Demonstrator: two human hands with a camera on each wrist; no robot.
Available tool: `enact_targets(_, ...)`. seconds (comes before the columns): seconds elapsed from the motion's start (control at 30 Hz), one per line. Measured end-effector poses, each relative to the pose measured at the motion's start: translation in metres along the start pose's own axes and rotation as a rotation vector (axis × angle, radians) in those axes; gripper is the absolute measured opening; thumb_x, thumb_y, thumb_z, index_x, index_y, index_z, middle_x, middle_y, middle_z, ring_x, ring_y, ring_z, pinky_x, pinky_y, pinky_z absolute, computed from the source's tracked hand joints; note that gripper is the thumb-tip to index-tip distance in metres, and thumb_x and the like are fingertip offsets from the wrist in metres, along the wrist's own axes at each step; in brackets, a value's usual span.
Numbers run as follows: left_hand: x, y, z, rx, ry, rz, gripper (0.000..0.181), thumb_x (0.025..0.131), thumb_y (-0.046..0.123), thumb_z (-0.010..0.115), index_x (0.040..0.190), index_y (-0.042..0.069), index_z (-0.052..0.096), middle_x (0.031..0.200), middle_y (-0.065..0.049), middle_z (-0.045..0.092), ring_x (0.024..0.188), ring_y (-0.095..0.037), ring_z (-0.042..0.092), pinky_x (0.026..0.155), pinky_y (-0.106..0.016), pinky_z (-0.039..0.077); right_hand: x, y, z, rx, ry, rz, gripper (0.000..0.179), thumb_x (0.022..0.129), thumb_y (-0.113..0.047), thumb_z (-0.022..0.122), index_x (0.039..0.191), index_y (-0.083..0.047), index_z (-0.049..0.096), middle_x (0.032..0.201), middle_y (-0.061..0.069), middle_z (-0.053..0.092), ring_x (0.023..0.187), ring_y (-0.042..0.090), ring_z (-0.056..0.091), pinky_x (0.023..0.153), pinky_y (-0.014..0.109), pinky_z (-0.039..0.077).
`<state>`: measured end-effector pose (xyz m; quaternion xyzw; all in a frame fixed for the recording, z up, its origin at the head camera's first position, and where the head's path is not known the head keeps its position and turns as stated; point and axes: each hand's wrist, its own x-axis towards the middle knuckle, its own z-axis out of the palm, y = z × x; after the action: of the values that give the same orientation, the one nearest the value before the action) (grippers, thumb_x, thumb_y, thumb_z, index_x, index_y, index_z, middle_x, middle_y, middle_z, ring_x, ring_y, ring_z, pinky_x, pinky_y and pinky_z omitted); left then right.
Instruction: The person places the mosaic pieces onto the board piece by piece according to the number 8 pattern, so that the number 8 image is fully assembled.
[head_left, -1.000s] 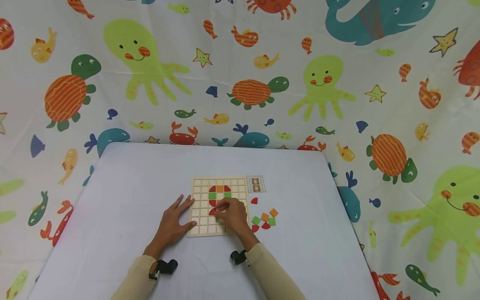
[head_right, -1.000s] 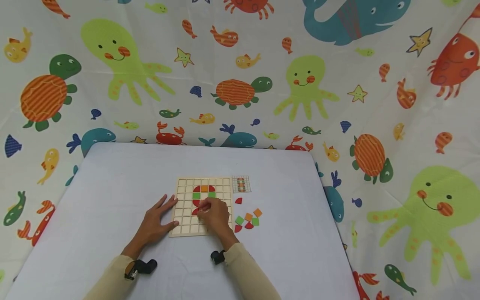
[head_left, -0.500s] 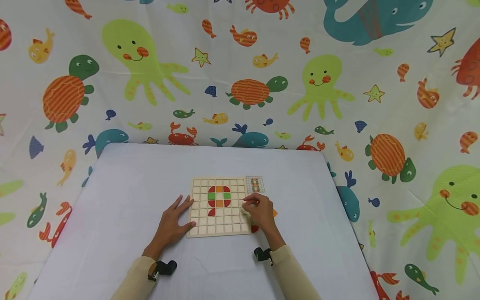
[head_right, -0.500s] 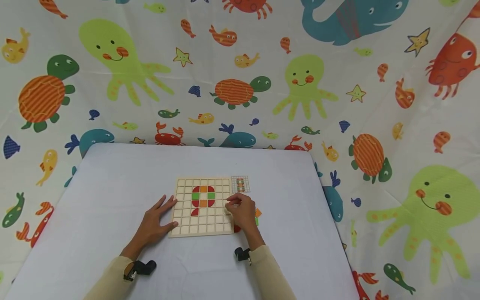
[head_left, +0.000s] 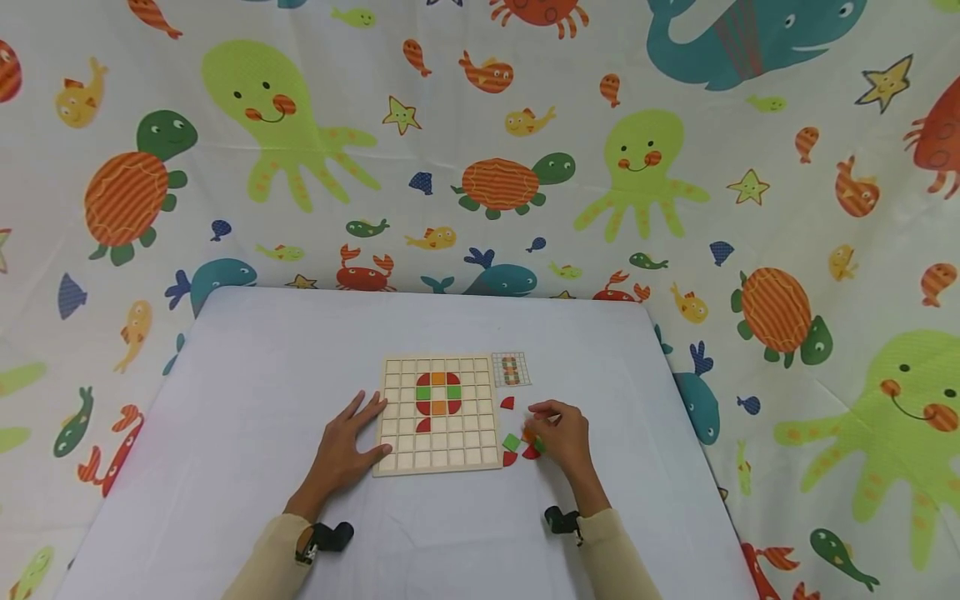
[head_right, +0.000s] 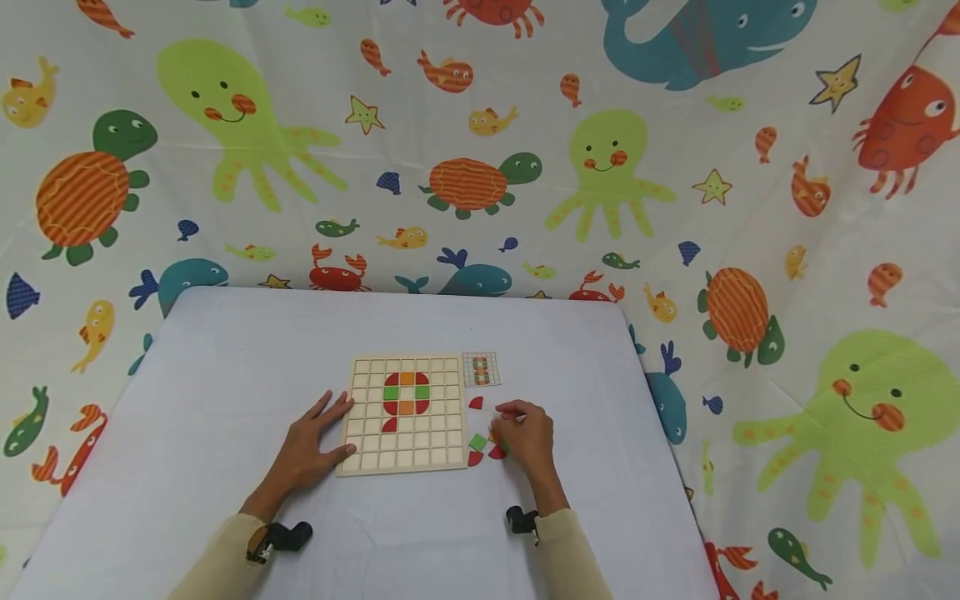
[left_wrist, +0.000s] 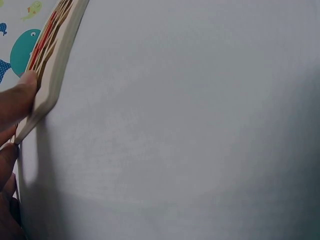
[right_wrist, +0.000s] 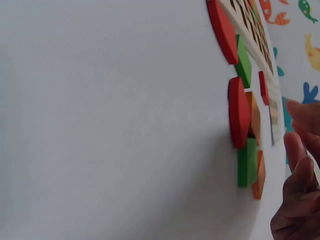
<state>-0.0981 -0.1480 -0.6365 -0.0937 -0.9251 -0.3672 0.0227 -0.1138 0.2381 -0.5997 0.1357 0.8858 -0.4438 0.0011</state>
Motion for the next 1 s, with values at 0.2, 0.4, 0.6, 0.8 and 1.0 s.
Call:
enact_targets(0.2,0.000,0.000,-0.002,0.007,-0.009,-0.003,0.081,0.086,0.033,0.086,0.157,0.012,0.054,0.167,-0.013,0.045,0.157,-0.050,0.033,0.118,-0.078,0.032,-0.009,0.006,-0.003,-0.057,-0.021,0.035,0.021,0.083,-0.019,0.092,0.103,-0.015,0.084,0.096,0.004,0.074,0.087,0.021,0.061,0.070,0.027,0.052)
enact_targets(0.4,-0.002,0.000,-0.001,0.007,0.019,0.019,0.080,0.084,0.031,0.087,0.154,0.010,0.056,0.165,-0.016,0.048,0.155,-0.052,0.036,0.115,-0.079,0.034,-0.015,0.010,-0.002,-0.159,-0.024,0.007,0.022,0.080,-0.017,0.094,0.099,-0.014,0.085,0.096,0.003,0.070,0.089,0.019,0.060,0.072,0.029,0.047)
enact_targets(0.6,-0.002,0.002,-0.002,0.006,0.008,0.001,0.080,0.085,0.029,0.087,0.155,0.011,0.055,0.166,-0.015,0.047,0.156,-0.051,0.035,0.116,-0.079,0.032,-0.016,0.009,0.000,-0.196,-0.024,-0.032,0.020,0.080,-0.015,0.093,0.097,-0.016,0.083,0.093,0.001,0.069,0.085,0.017,0.058,0.070,0.029,0.044)
enact_targets(0.8,0.000,0.003,-0.004,-0.006,-0.013,-0.017,0.081,0.086,0.029,0.087,0.157,0.011,0.053,0.167,-0.013,0.045,0.158,-0.049,0.032,0.119,-0.078,0.030,-0.015,0.007,0.002,-0.131,-0.045,-0.054,0.015,0.085,-0.012,0.089,0.094,-0.017,0.080,0.088,-0.001,0.070,0.082,0.018,0.057,0.070,0.030,0.046)
enact_targets(1.0,-0.001,0.001,-0.002,-0.001,-0.013,-0.012,0.081,0.086,0.029,0.087,0.157,0.011,0.053,0.167,-0.014,0.044,0.158,-0.050,0.033,0.119,-0.078,0.031,-0.015,0.007,0.003,0.013,-0.047,-0.069,0.012,0.087,-0.009,0.087,0.093,-0.016,0.081,0.091,0.001,0.077,0.082,0.017,0.064,0.067,0.023,0.053)
